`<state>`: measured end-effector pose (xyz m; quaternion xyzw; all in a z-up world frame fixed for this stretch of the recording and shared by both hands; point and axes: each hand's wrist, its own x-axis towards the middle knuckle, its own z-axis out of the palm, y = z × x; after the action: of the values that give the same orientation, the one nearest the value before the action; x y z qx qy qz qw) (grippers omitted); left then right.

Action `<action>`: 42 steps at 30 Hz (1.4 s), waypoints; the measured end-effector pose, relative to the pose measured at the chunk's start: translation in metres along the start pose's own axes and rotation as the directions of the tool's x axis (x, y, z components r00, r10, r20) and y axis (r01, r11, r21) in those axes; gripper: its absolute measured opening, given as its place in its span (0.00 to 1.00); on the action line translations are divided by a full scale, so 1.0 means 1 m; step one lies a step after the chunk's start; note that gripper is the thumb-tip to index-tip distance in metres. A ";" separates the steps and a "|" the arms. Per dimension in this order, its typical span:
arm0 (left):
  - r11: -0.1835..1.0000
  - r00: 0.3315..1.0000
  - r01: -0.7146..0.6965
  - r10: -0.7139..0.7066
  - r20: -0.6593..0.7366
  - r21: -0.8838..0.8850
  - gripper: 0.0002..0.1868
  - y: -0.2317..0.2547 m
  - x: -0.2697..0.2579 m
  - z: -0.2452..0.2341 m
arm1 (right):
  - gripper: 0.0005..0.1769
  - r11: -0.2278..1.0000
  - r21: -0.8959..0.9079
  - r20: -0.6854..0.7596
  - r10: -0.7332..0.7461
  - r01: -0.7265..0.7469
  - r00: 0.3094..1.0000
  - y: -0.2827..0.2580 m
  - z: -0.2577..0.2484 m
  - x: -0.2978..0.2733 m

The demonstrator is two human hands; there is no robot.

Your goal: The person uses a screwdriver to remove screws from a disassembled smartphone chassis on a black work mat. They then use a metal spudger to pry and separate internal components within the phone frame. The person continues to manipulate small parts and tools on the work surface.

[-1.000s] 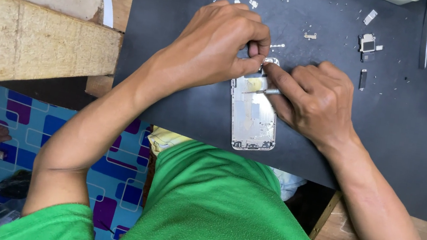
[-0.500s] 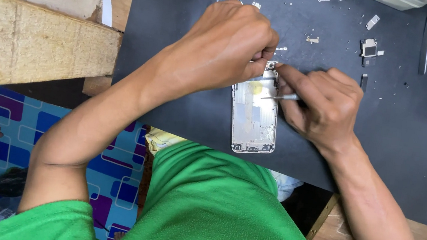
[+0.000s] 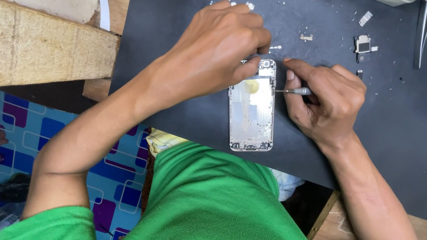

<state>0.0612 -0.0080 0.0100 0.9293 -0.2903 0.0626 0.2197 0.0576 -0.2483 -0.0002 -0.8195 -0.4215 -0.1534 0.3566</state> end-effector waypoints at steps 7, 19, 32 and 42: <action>0.992 0.984 -0.005 -0.018 -0.177 -0.130 0.03 0.019 -0.029 -0.031 | 0.07 0.999 -0.008 -0.040 0.048 -0.048 0.998 0.002 -0.001 -0.006; 0.967 0.963 0.202 -0.225 -0.146 -0.158 0.27 0.051 -0.079 -0.007 | 0.11 0.975 0.040 -0.018 0.219 -0.219 0.975 -0.013 -0.027 -0.002; 0.969 0.958 0.148 -0.190 -0.213 -0.198 0.20 0.047 -0.079 -0.007 | 0.42 0.888 -0.369 0.300 0.394 -0.275 0.869 -0.106 -0.005 -0.019; 0.964 0.952 0.137 -0.191 -0.238 -0.226 0.17 0.050 -0.083 -0.006 | 0.33 0.870 -0.227 0.198 0.481 -0.438 0.854 -0.116 -0.004 -0.030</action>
<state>-0.0352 0.0001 0.0142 0.9062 -0.1858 0.1338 0.3554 -0.0530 -0.2230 0.0392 -0.9370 -0.2390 0.0040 0.2546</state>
